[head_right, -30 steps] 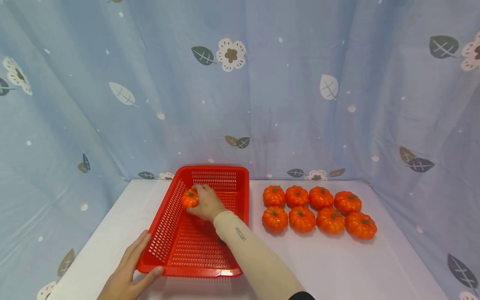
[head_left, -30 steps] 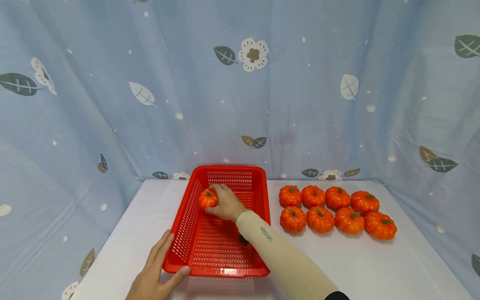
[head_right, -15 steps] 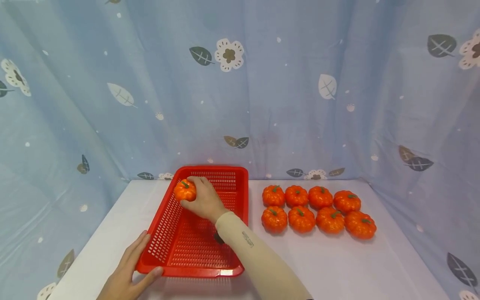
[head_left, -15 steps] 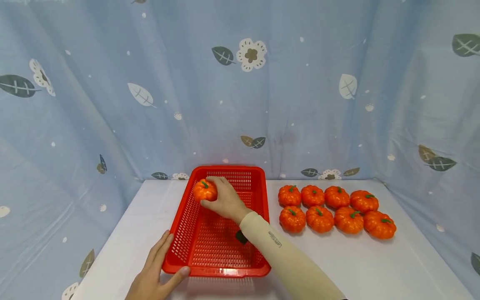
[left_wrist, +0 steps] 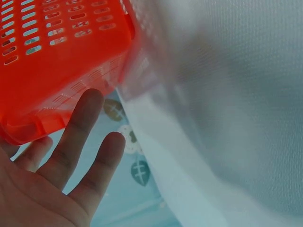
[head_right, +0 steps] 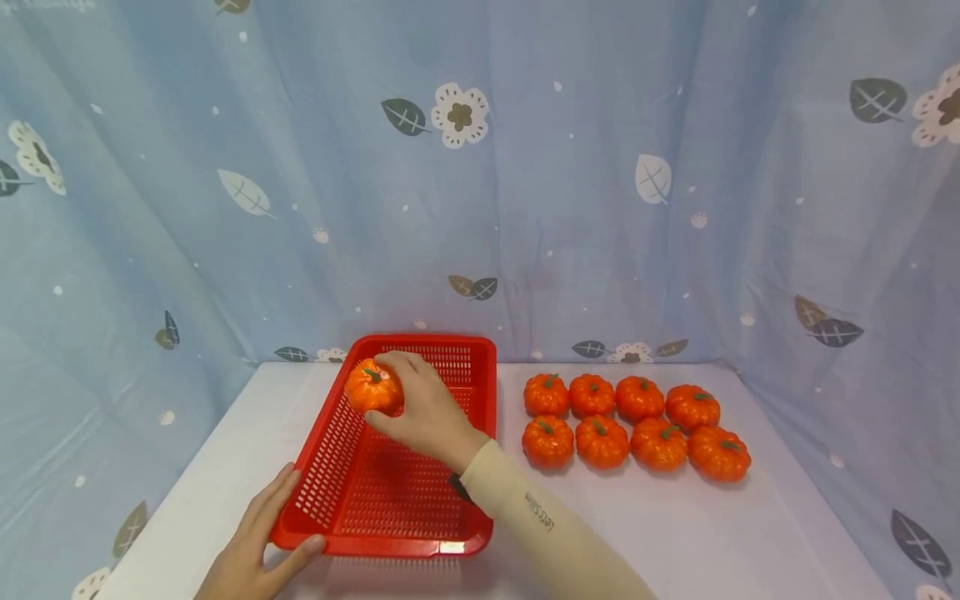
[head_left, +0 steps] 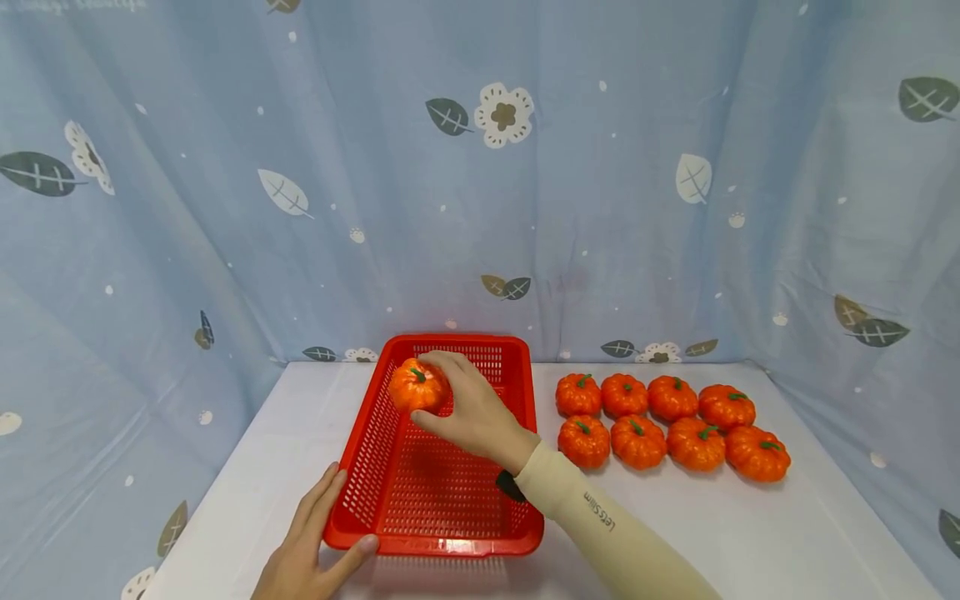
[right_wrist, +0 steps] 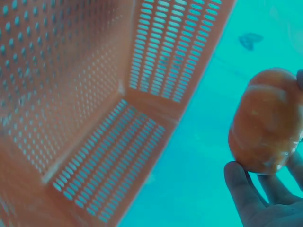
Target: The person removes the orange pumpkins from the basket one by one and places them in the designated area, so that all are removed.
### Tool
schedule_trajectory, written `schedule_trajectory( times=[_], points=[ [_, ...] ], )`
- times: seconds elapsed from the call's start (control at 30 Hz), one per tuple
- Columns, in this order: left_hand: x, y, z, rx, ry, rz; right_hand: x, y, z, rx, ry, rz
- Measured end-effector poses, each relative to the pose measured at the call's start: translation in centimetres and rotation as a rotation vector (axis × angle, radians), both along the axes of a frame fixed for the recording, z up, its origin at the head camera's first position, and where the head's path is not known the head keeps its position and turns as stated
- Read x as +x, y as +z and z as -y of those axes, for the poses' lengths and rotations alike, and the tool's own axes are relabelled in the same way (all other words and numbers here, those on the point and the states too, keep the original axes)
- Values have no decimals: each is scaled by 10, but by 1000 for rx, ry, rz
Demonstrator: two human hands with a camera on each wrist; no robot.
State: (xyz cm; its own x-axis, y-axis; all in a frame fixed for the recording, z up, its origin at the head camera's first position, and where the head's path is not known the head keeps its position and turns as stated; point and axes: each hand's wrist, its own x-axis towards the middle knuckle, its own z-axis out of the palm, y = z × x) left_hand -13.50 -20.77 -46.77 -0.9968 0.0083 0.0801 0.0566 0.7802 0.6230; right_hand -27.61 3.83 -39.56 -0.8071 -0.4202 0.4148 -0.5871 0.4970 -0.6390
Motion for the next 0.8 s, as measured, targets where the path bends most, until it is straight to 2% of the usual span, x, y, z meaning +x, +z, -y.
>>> schedule_trajectory(
  times=[0.27,0.63,0.8],
  points=[
    [0,0,1,-16,-13,-36,17,15,-32,-79,-12,-33],
    [0,-1,2,-16,-21,-61,37,1,-91,-87,-85,-73],
    [0,1,2,-11,-20,-30,48,-9,-125,-36,-146,-80]
  ],
)
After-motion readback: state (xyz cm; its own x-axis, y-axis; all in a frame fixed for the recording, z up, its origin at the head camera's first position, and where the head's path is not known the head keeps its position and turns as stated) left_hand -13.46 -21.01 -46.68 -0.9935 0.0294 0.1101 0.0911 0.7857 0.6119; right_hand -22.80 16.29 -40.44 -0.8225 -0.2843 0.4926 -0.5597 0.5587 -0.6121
